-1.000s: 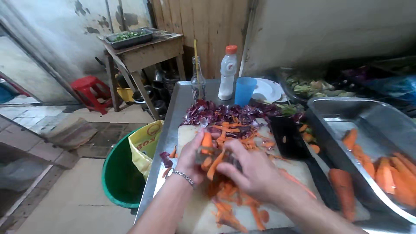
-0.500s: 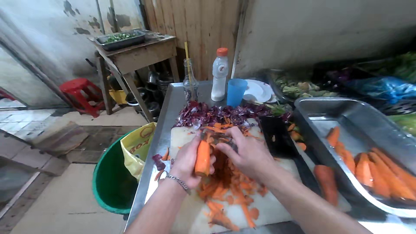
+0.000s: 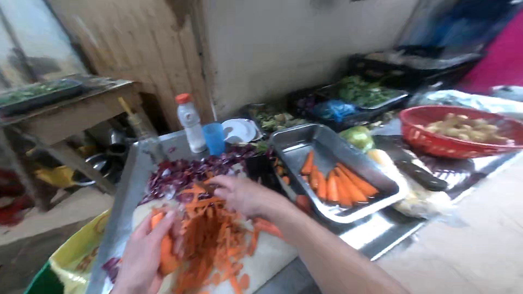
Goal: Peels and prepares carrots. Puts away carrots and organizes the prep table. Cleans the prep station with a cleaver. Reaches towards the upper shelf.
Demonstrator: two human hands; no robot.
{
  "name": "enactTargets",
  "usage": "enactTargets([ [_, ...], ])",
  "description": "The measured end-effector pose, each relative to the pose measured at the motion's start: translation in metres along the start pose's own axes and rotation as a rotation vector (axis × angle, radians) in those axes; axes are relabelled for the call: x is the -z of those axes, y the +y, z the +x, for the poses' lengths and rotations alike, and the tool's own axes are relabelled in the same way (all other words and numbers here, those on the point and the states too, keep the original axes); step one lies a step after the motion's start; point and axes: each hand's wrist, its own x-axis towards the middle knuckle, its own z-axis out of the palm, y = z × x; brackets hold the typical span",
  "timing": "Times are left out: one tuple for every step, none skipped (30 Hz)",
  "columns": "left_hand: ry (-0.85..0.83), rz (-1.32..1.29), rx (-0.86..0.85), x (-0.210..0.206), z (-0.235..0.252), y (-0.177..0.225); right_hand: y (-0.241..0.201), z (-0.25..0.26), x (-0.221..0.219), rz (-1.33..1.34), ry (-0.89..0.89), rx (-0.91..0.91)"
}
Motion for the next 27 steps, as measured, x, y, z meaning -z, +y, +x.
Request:
enactTargets([
  [0.024, 0.071, -0.091, -0.005, 0.000, 0.003, 0.001, 0.004, -0.003, -0.098, 0.006, 0.039],
  [0.021, 0.147, -0.201, -0.012, -0.001, 0.008, 0.002, 0.008, -0.006, -0.192, 0.005, 0.084],
  [-0.007, 0.220, -0.311, -0.022, -0.002, 0.016, 0.001, 0.009, -0.008, -0.260, -0.002, 0.117],
  [-0.046, 0.289, -0.422, -0.036, -0.003, 0.027, 0.001, 0.008, -0.011, -0.295, -0.012, 0.129],
  [-0.090, 0.370, -0.527, -0.052, -0.005, 0.040, 0.001, 0.008, -0.013, -0.325, -0.033, 0.123],
  [-0.136, 0.471, -0.632, -0.070, -0.005, 0.054, 0.000, 0.005, -0.014, -0.347, -0.035, 0.135],
  [-0.182, 0.587, -0.738, -0.090, -0.004, 0.068, -0.001, 0.000, -0.014, -0.360, -0.029, 0.168],
  [-0.237, 0.693, -0.837, -0.111, -0.002, 0.082, -0.005, -0.007, -0.010, -0.362, -0.038, 0.193],
  [-0.310, 0.779, -0.913, -0.135, 0.000, 0.094, -0.009, -0.017, -0.003, -0.364, -0.057, 0.211],
  [-0.405, 0.847, -0.948, -0.160, 0.002, 0.105, -0.012, -0.026, 0.003, -0.353, -0.064, 0.218],
  [-0.509, 0.902, -0.944, -0.184, 0.002, 0.113, -0.016, -0.036, 0.009, -0.338, -0.089, 0.192],
  [-0.611, 0.950, -0.935, -0.209, 0.005, 0.116, -0.014, -0.042, 0.010, -0.309, -0.094, 0.168],
  [-0.712, 0.993, -0.922, -0.231, 0.009, 0.116, -0.004, -0.042, 0.005, -0.273, -0.073, 0.159],
  [-0.796, 1.037, -0.907, -0.252, 0.015, 0.113, 0.009, -0.043, -0.001, -0.230, -0.049, 0.141],
  [-0.869, 1.096, -0.879, -0.271, 0.021, 0.110, 0.008, -0.048, 0.000, -0.205, -0.087, 0.069],
  [-0.931, 1.159, -0.839, -0.288, 0.026, 0.106, 0.007, -0.053, 0.001, -0.198, -0.099, 0.037],
  [-0.978, 1.219, -0.799, -0.303, 0.030, 0.101, 0.011, -0.057, -0.002, -0.205, -0.052, 0.072],
  [-1.011, 1.273, -0.770, -0.314, 0.034, 0.097, 0.021, -0.059, -0.011, -0.222, 0.061, 0.170],
  [-1.034, 1.318, -0.746, -0.323, 0.037, 0.093, 0.034, -0.058, -0.020, -0.258, 0.182, 0.281],
  [-1.040, 1.350, -0.726, -0.329, 0.039, 0.091, 0.040, -0.056, -0.024, -0.281, 0.241, 0.343],
  [-1.028, 1.360, -0.716, -0.330, 0.040, 0.091, 0.037, -0.056, -0.022, -0.277, 0.205, 0.309],
  [-1.000, 1.343, -0.724, -0.327, 0.040, 0.093, 0.031, -0.056, -0.018, -0.282, 0.154, 0.250],
  [-0.966, 1.298, -0.756, -0.319, 0.039, 0.097, 0.017, -0.055, -0.010, -0.283, 0.051, 0.151],
  [-0.924, 1.234, -0.807, -0.305, 0.037, 0.103, 0.000, -0.053, 0.002, -0.281, -0.085, 0.047],
  [-0.864, 1.153, -0.864, -0.285, 0.033, 0.108, -0.012, -0.046, 0.008, -0.297, -0.152, 0.010],
  [-0.775, 1.060, -0.919, -0.260, 0.029, 0.112, -0.018, -0.040, 0.010, -0.325, -0.160, 0.031],
  [-0.652, 0.958, -0.965, -0.231, 0.023, 0.114, -0.020, -0.035, 0.011, -0.343, -0.120, 0.089],
])
